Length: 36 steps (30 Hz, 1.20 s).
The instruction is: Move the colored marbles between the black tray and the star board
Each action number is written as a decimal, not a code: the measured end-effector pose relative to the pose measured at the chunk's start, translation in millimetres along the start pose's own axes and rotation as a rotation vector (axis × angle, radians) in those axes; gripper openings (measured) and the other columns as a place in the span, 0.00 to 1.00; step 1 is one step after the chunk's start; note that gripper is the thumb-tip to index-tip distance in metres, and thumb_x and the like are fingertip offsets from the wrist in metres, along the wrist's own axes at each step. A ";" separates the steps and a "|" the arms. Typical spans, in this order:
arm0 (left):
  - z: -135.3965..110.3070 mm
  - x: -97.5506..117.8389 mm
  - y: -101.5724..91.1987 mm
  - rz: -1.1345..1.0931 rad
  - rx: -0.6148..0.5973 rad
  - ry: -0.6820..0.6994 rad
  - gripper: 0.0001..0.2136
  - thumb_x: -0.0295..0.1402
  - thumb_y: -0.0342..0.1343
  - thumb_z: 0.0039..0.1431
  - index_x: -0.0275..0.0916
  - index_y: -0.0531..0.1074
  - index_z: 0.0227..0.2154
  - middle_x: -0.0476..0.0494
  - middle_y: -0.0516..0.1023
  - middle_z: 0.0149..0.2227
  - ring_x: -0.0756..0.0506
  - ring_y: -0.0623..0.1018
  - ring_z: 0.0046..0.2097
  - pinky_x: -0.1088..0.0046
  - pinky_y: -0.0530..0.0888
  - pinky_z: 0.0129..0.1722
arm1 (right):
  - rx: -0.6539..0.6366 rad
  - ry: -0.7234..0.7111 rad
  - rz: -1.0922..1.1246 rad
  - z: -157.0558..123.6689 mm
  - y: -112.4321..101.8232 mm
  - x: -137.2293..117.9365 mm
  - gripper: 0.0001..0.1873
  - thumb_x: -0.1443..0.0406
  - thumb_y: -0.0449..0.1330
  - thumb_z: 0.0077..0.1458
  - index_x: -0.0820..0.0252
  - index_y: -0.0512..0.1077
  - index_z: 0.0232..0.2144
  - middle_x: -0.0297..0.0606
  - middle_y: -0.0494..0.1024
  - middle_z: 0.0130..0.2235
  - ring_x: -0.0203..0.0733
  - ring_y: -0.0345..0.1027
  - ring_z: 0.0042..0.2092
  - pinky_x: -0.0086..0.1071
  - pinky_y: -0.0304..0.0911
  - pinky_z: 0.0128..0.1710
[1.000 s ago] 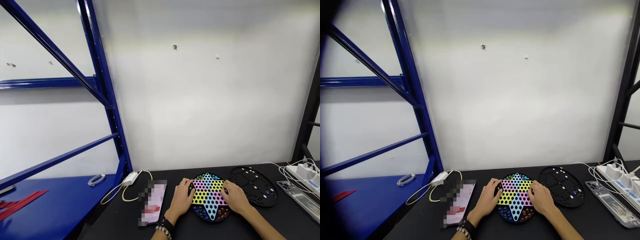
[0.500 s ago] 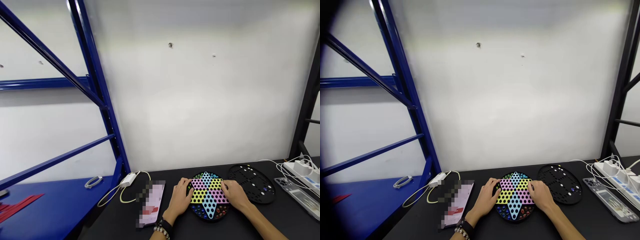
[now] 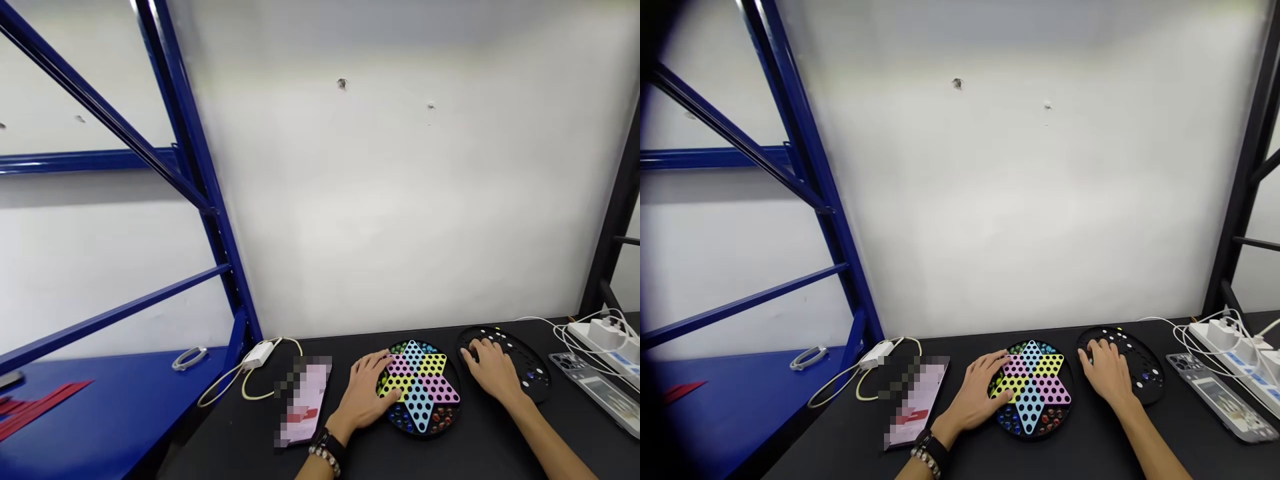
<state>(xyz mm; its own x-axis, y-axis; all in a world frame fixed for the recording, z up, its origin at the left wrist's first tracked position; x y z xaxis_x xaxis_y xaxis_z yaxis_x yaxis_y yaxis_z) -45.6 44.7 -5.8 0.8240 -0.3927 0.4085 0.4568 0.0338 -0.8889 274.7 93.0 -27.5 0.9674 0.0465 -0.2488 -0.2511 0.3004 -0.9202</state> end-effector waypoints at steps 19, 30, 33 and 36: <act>-2.4 23.1 -20.0 0.223 0.086 -0.017 0.13 0.48 0.55 0.57 0.43 0.71 0.33 0.48 0.76 0.34 0.42 0.74 0.37 0.64 0.65 0.42 | -0.325 -0.271 0.281 -33.2 -21.3 -54.0 0.30 0.43 0.46 0.61 0.50 0.71 0.55 0.42 0.55 0.68 0.56 0.49 0.66 0.50 0.49 0.62; -4.8 17.4 -13.5 0.045 0.097 -0.076 0.18 0.44 0.56 0.57 0.46 0.69 0.49 0.45 0.73 0.51 0.39 0.72 0.51 0.61 0.67 0.51 | -0.179 -0.175 0.196 -28.9 -29.1 -50.7 0.15 0.53 0.51 0.60 0.55 0.69 0.29 0.37 0.74 0.35 0.43 0.70 0.38 0.33 0.59 0.35; -4.4 12.6 -10.3 0.079 0.046 -0.089 0.23 0.47 0.54 0.59 0.46 0.66 0.54 0.43 0.71 0.56 0.37 0.70 0.53 0.59 0.66 0.52 | -0.270 -0.164 0.219 -33.8 -25.9 -53.5 0.16 0.52 0.54 0.58 0.55 0.64 0.24 0.36 0.73 0.31 0.43 0.69 0.36 0.32 0.57 0.34; -3.8 15.3 -11.0 0.125 0.042 -0.083 0.21 0.48 0.53 0.60 0.45 0.68 0.52 0.43 0.71 0.54 0.37 0.71 0.52 0.59 0.66 0.51 | -0.283 -0.164 0.232 -37.5 -19.2 -55.3 0.16 0.52 0.53 0.58 0.56 0.64 0.26 0.38 0.73 0.34 0.44 0.69 0.37 0.33 0.58 0.35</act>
Point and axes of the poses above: each hand's wrist, its own z-axis towards the middle knuckle, its own y-axis out of the palm, x = y × z, the point moved 1 cm from there along z, towards the middle knuckle
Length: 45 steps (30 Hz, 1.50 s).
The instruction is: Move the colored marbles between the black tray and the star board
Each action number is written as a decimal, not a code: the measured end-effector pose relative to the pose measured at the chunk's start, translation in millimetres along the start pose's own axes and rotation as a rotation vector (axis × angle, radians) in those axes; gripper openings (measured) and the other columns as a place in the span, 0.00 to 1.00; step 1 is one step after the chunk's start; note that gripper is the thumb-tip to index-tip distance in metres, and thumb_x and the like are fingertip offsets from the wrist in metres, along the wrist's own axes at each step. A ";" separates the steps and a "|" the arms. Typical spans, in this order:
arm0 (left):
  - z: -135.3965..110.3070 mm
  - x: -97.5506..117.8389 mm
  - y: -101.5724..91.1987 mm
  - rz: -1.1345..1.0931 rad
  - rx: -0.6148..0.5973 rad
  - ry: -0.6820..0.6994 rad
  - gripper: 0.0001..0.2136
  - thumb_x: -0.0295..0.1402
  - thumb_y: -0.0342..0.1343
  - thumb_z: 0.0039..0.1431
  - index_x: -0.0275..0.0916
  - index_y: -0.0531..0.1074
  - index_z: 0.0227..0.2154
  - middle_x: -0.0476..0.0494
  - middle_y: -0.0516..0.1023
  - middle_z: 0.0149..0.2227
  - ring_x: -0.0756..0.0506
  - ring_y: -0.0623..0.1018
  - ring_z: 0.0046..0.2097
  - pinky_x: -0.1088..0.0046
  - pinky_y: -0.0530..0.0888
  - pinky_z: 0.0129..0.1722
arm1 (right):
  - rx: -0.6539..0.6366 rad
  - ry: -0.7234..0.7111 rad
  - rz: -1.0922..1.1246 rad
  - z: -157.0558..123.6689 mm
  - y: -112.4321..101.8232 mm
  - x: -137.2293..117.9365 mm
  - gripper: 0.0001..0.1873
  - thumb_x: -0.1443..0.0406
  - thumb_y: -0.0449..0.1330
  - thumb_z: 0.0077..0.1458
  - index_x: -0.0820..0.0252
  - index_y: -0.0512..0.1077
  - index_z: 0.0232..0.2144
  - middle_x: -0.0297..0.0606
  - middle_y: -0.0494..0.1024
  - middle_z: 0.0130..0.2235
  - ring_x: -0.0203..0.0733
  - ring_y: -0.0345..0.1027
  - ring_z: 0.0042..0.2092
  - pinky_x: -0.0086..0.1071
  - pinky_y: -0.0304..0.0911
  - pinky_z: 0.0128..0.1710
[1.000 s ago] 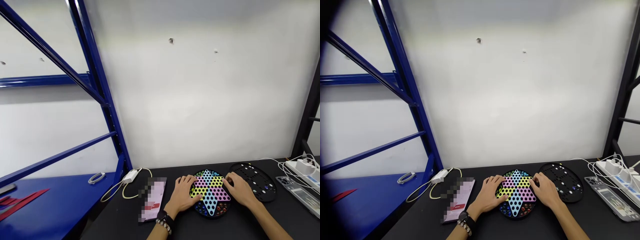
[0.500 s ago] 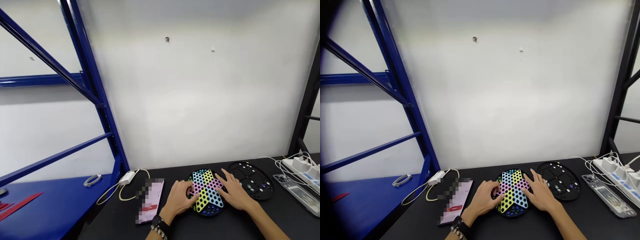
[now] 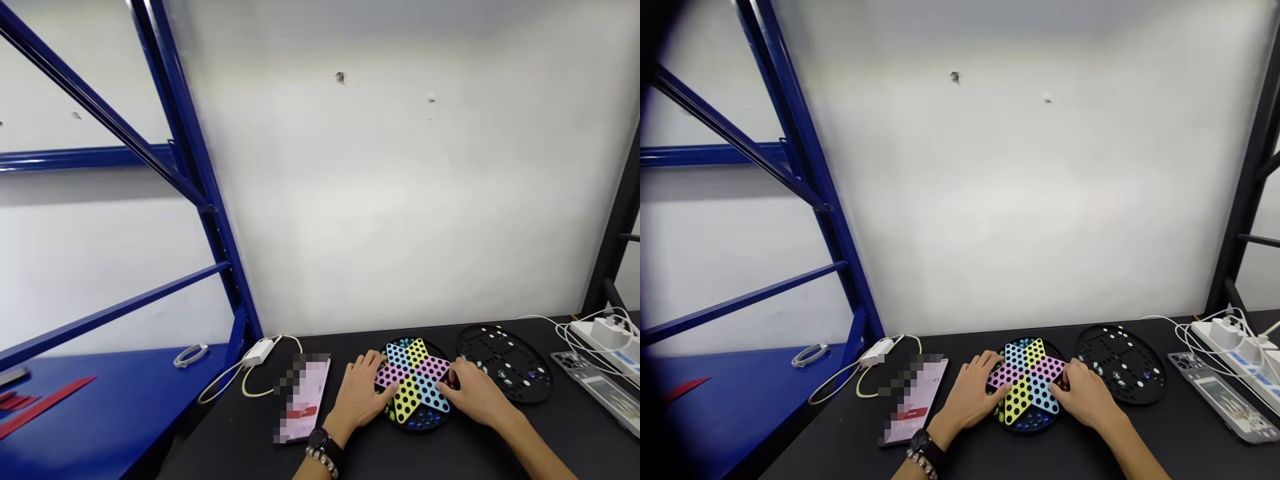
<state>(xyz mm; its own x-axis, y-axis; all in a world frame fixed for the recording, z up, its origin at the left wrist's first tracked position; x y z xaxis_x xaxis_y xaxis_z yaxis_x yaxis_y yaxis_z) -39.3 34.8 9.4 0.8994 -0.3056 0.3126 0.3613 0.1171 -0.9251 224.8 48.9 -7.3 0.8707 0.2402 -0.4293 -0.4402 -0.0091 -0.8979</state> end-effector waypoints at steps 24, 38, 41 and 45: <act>0.4 2.1 7.0 -0.084 0.034 -0.080 0.09 0.42 0.52 0.61 0.45 0.68 0.39 0.48 0.70 0.44 0.45 0.76 0.38 0.71 0.68 0.38 | 0.003 0.110 -0.227 13.4 16.2 -10.6 0.22 0.56 0.39 0.67 0.62 0.64 0.51 0.51 0.74 0.47 0.52 0.76 0.40 0.38 0.62 0.36; 1.5 -0.5 6.6 -0.093 0.037 -0.088 0.09 0.42 0.51 0.62 0.45 0.68 0.39 0.49 0.69 0.44 0.46 0.75 0.37 0.71 0.67 0.37 | 0.048 0.121 -0.201 14.8 14.4 -11.7 0.21 0.62 0.44 0.65 0.57 0.77 0.37 0.44 0.79 0.41 0.47 0.75 0.41 0.34 0.61 0.39; 1.6 -1.9 7.8 -0.094 0.040 -0.085 0.09 0.42 0.51 0.62 0.45 0.68 0.39 0.49 0.69 0.44 0.47 0.75 0.37 0.71 0.67 0.37 | 0.069 0.140 -0.174 14.4 12.8 -13.0 0.21 0.62 0.45 0.63 0.58 0.77 0.31 0.44 0.80 0.39 0.47 0.75 0.40 0.33 0.60 0.37; 1.2 -2.0 8.1 -0.096 0.046 -0.085 0.08 0.42 0.51 0.62 0.45 0.68 0.39 0.50 0.69 0.43 0.47 0.75 0.36 0.72 0.67 0.37 | 0.086 0.152 -0.164 13.9 11.5 -14.5 0.21 0.62 0.46 0.62 0.59 0.76 0.25 0.45 0.80 0.37 0.48 0.75 0.37 0.33 0.59 0.34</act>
Point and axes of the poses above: each hand's wrist, its own z-axis towards the middle knuckle, its own y-axis out of the palm, x = y × z, the point moved 1 cm from there along z, towards the middle knuckle
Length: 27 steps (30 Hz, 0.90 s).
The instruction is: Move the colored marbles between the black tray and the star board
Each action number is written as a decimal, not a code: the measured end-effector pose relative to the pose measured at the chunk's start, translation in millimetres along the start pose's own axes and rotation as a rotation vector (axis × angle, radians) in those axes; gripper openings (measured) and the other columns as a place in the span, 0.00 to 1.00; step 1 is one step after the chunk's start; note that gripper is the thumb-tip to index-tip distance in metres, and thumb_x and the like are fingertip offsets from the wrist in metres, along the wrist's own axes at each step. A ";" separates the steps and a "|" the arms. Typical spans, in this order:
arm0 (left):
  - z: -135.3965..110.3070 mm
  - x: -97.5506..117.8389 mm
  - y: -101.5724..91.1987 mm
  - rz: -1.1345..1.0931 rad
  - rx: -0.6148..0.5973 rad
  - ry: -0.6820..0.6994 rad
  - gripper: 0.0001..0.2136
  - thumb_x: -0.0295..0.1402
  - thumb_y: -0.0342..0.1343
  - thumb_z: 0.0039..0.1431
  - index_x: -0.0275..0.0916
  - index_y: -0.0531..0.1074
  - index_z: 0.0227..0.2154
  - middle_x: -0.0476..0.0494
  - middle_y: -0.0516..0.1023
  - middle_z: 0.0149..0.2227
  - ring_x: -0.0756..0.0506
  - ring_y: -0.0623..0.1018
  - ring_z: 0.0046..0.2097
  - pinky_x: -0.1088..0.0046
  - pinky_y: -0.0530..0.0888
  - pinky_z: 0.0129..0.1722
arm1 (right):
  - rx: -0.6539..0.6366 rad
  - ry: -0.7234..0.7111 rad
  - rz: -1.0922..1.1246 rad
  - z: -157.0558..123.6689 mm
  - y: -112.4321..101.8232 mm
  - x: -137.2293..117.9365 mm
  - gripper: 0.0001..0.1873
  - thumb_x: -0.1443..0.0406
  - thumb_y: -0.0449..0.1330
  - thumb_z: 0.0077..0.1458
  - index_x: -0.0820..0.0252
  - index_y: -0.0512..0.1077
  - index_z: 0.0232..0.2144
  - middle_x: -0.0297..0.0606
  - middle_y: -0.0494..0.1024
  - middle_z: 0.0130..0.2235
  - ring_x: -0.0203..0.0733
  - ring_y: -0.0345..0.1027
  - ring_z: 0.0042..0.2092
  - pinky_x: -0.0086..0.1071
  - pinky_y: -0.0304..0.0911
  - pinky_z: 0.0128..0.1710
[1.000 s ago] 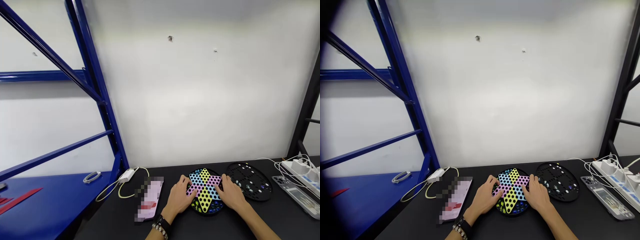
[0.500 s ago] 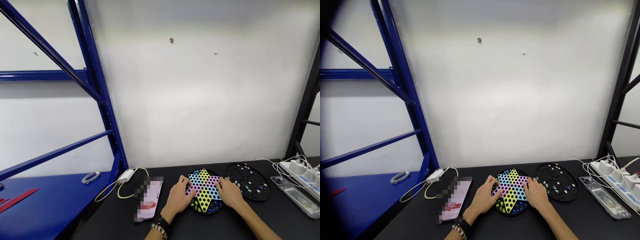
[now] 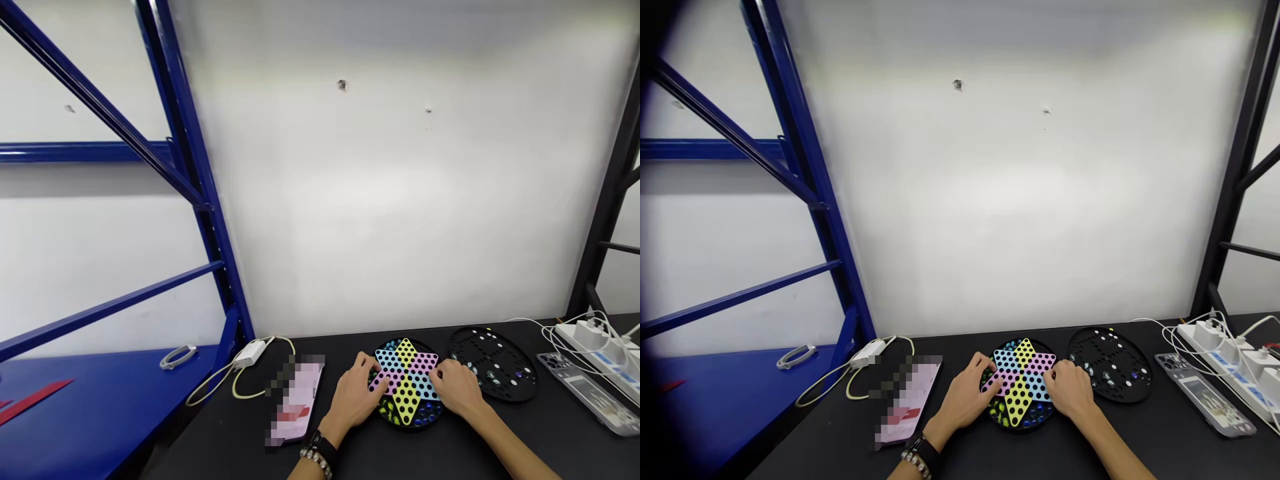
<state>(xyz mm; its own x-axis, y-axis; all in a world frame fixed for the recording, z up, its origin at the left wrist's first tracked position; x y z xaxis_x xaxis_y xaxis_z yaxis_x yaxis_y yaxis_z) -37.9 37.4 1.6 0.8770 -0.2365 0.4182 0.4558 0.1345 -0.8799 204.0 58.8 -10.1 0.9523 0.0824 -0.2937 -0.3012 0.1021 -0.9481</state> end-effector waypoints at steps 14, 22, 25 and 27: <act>0.8 0.5 -0.3 -0.013 -0.009 -0.008 0.08 0.42 0.50 0.63 0.45 0.68 0.38 0.50 0.69 0.43 0.47 0.75 0.37 0.72 0.67 0.37 | -0.024 0.000 -0.035 0.1 1.3 3.1 0.21 0.63 0.46 0.61 0.60 0.75 0.25 0.45 0.80 0.36 0.48 0.74 0.38 0.34 0.56 0.34; 1.3 -0.5 -0.1 -0.026 -0.004 -0.015 0.07 0.40 0.51 0.62 0.45 0.68 0.37 0.50 0.69 0.42 0.47 0.75 0.36 0.72 0.67 0.37 | 0.037 0.010 0.001 -3.8 6.1 4.6 0.20 0.63 0.45 0.64 0.58 0.74 0.28 0.40 0.79 0.36 0.44 0.74 0.37 0.32 0.54 0.33; 1.7 -0.9 -0.1 -0.022 -0.006 -0.021 0.07 0.40 0.51 0.63 0.45 0.68 0.37 0.50 0.69 0.42 0.48 0.74 0.36 0.72 0.67 0.37 | 0.043 -0.021 -0.010 -4.4 7.1 4.8 0.19 0.64 0.45 0.65 0.57 0.74 0.30 0.38 0.79 0.37 0.42 0.73 0.37 0.31 0.53 0.32; 1.5 -1.4 -0.3 -0.021 -0.003 -0.022 0.07 0.41 0.51 0.63 0.45 0.68 0.37 0.50 0.69 0.42 0.48 0.75 0.36 0.73 0.67 0.37 | 0.050 -0.027 -0.013 -4.7 8.0 5.0 0.18 0.64 0.45 0.65 0.56 0.73 0.30 0.37 0.78 0.37 0.41 0.73 0.36 0.31 0.52 0.31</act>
Point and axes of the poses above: each hand's wrist, its own z-axis towards the middle knuckle, its own y-axis out of the palm, x = y × z, the point moved 1 cm from there along z, towards the middle knuckle
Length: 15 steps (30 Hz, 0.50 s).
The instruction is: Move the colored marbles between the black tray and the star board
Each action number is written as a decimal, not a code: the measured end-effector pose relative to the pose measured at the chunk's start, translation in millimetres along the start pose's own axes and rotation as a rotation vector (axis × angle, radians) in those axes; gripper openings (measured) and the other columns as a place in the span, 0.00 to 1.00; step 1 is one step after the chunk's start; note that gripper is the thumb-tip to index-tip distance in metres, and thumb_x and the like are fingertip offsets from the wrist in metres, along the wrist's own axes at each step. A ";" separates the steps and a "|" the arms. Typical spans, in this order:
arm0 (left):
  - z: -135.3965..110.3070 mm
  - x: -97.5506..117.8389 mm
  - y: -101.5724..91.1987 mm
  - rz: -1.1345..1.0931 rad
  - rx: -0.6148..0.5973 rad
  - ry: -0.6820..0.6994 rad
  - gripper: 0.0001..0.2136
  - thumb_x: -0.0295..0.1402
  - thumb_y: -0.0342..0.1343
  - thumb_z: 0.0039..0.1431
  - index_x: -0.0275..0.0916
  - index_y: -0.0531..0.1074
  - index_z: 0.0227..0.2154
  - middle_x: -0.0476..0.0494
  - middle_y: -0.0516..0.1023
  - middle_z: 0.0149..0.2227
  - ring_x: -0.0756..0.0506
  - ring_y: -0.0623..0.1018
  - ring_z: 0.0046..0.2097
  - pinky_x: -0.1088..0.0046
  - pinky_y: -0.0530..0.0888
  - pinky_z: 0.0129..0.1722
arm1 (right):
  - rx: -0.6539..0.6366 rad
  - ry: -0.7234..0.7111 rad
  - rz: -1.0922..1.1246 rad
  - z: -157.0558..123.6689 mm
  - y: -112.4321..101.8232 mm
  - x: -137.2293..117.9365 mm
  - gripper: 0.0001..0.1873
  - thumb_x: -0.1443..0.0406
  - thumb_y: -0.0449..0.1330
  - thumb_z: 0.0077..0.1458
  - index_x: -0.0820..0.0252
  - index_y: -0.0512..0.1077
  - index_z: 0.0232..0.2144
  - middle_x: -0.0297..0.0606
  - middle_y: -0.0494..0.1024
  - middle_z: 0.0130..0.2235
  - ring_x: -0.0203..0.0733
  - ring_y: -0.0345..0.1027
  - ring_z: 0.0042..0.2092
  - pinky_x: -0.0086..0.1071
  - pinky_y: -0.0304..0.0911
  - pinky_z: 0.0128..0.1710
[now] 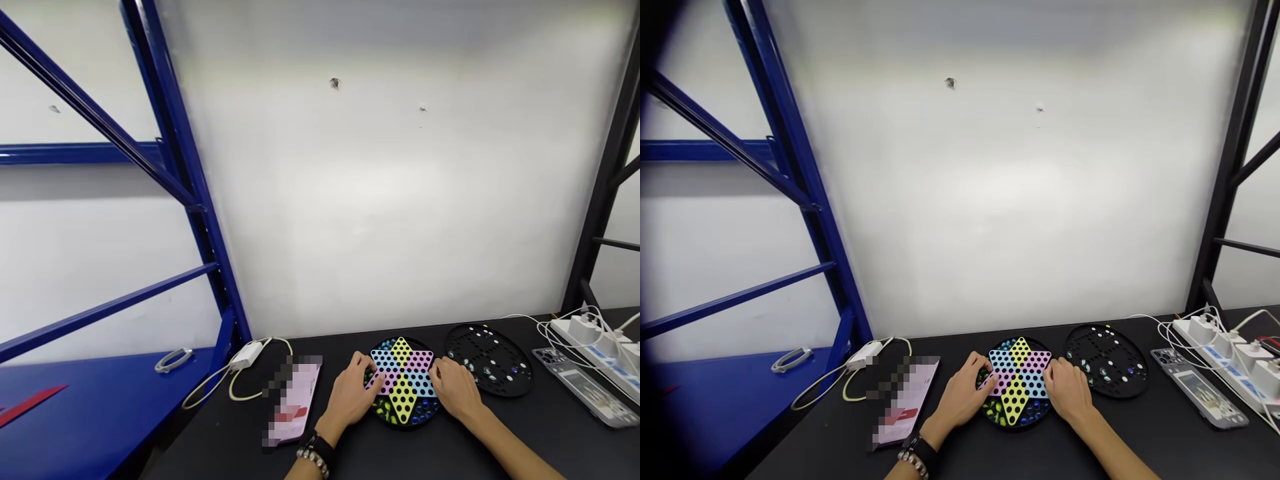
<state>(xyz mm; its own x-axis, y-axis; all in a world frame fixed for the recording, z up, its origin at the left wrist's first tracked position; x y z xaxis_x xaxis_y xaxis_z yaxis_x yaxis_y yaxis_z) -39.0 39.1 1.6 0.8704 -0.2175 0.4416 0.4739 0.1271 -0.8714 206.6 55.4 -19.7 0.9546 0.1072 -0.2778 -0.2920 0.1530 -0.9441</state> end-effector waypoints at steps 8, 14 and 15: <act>-0.6 1.0 1.0 0.009 0.003 -0.007 0.07 0.41 0.50 0.63 0.44 0.67 0.37 0.50 0.68 0.42 0.47 0.75 0.36 0.72 0.67 0.37 | 0.019 -0.007 -0.001 -0.3 2.9 0.4 0.15 0.60 0.47 0.65 0.55 0.71 0.31 0.35 0.78 0.36 0.41 0.72 0.34 0.31 0.50 0.30; -0.2 0.7 3.9 0.029 0.009 -0.008 0.07 0.40 0.49 0.63 0.44 0.67 0.37 0.50 0.69 0.42 0.47 0.75 0.36 0.72 0.68 0.38 | 0.005 -0.029 -0.020 0.9 3.6 1.5 0.15 0.61 0.46 0.65 0.54 0.72 0.33 0.35 0.78 0.38 0.41 0.73 0.34 0.31 0.51 0.30; 0.0 0.3 4.5 0.030 0.011 -0.010 0.07 0.40 0.49 0.63 0.44 0.67 0.37 0.50 0.69 0.42 0.47 0.75 0.36 0.72 0.68 0.38 | 0.006 -0.029 -0.014 1.3 3.5 1.8 0.16 0.60 0.47 0.65 0.54 0.72 0.32 0.34 0.79 0.37 0.41 0.73 0.34 0.31 0.51 0.30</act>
<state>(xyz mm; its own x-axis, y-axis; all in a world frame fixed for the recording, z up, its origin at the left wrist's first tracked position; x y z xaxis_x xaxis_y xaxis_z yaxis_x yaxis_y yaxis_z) -36.6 39.6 -2.2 0.8856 -0.2040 0.4173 0.4487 0.1438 -0.8820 207.2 57.4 -23.2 0.9567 0.1330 -0.2589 -0.2786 0.1606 -0.9469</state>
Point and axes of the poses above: each hand's wrist, its own z-axis towards the middle knuckle, its own y-axis out of the palm, x = y × z, the point moved 1 cm from there along z, towards the middle knuckle
